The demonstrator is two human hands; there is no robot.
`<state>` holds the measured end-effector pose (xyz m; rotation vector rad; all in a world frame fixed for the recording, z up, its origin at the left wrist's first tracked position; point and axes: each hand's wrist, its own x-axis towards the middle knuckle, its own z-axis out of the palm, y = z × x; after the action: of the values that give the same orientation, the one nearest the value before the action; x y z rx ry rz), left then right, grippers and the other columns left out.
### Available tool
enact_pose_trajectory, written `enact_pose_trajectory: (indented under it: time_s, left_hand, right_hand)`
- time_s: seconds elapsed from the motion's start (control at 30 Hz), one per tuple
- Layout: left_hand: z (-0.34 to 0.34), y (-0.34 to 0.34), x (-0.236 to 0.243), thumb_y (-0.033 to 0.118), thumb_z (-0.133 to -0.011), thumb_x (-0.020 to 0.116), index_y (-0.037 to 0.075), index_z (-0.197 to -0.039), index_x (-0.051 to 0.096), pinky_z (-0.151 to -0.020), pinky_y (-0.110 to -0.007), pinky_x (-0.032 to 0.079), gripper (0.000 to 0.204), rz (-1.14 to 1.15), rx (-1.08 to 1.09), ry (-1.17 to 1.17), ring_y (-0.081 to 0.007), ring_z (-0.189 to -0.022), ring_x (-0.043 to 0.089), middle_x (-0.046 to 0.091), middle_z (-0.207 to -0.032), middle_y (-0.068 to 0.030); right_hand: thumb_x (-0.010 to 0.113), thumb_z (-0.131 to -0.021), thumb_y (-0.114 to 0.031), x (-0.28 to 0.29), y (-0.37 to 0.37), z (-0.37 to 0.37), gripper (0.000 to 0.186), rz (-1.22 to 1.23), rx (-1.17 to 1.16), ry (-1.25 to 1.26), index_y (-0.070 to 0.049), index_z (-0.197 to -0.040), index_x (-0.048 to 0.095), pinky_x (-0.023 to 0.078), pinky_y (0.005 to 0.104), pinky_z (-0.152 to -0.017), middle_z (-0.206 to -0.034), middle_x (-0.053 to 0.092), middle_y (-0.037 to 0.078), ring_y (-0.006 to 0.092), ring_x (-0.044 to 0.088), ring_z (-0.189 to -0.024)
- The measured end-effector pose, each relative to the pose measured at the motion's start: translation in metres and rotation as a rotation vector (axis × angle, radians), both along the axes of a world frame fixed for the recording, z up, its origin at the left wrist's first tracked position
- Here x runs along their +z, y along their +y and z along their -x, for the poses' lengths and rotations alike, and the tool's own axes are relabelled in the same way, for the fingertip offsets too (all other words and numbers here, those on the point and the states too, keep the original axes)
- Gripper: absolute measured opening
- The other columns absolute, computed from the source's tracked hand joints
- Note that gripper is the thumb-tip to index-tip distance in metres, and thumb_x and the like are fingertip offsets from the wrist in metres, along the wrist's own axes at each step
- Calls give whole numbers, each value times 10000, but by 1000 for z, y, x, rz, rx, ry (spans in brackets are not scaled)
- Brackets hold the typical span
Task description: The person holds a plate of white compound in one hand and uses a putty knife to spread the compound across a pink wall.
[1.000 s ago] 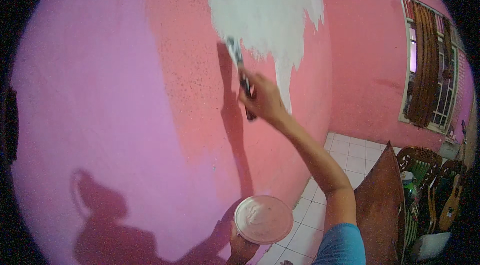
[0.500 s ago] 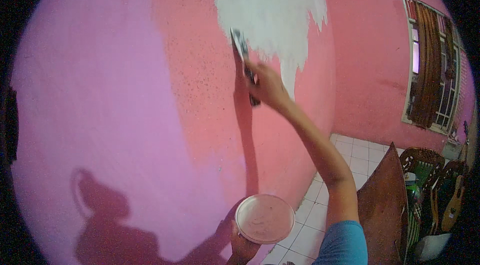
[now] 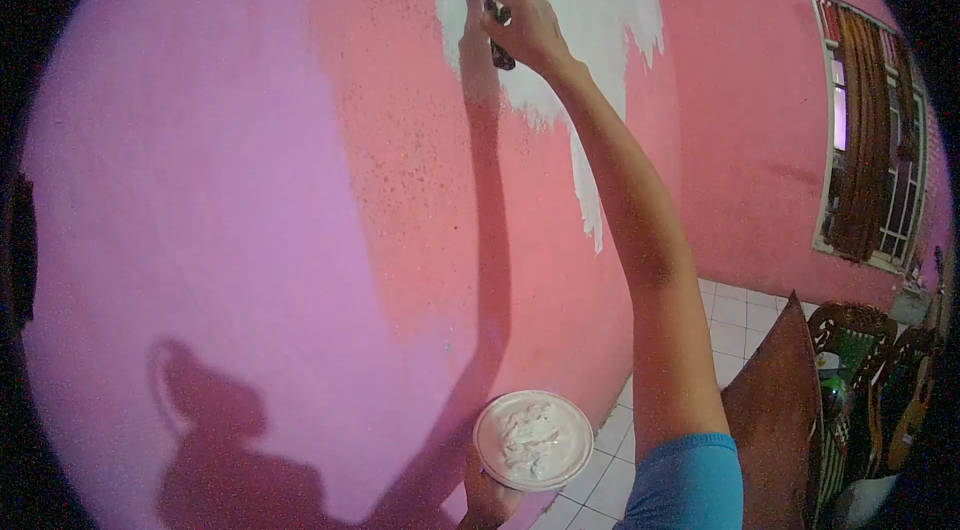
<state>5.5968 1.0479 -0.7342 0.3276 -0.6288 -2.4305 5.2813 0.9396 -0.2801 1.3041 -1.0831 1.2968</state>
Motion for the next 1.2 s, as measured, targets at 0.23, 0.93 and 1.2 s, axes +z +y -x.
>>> enact_pose_trajectory:
  time_s: [0.23,0.93,1.2]
  left_hand:
    - [-6,1,-13,608,-927,199,112,-1432,271,-1087,-477,260,711,-83,-47,42,-297,-1315,336,335,-1446,-109]
    - [-8,17,-8,548,-954,196,76,-1428,250,-1086,-505,260,671,59,22,60,-341,-1305,341,323,-1439,-157]
    - [-16,23,-17,572,-941,219,78,-1429,252,-1087,-479,264,694,-73,-14,-20,-339,-1301,347,329,-1435,-159]
  right_hand:
    - [708,-755,-124,-168,31,-62,478,-314,87,-94,-98,-1212,574,460,292,-500,-743,564,80,158,538,-514]
    - [703,-696,-43,-270,37,-75,508,-305,217,-254,-77,-1189,588,454,250,-492,-721,566,63,118,538,-518]
    - [681,-758,-93,-174,18,-31,480,-27,211,-210,-67,-1223,565,460,254,-496,-665,592,61,91,559,-515]
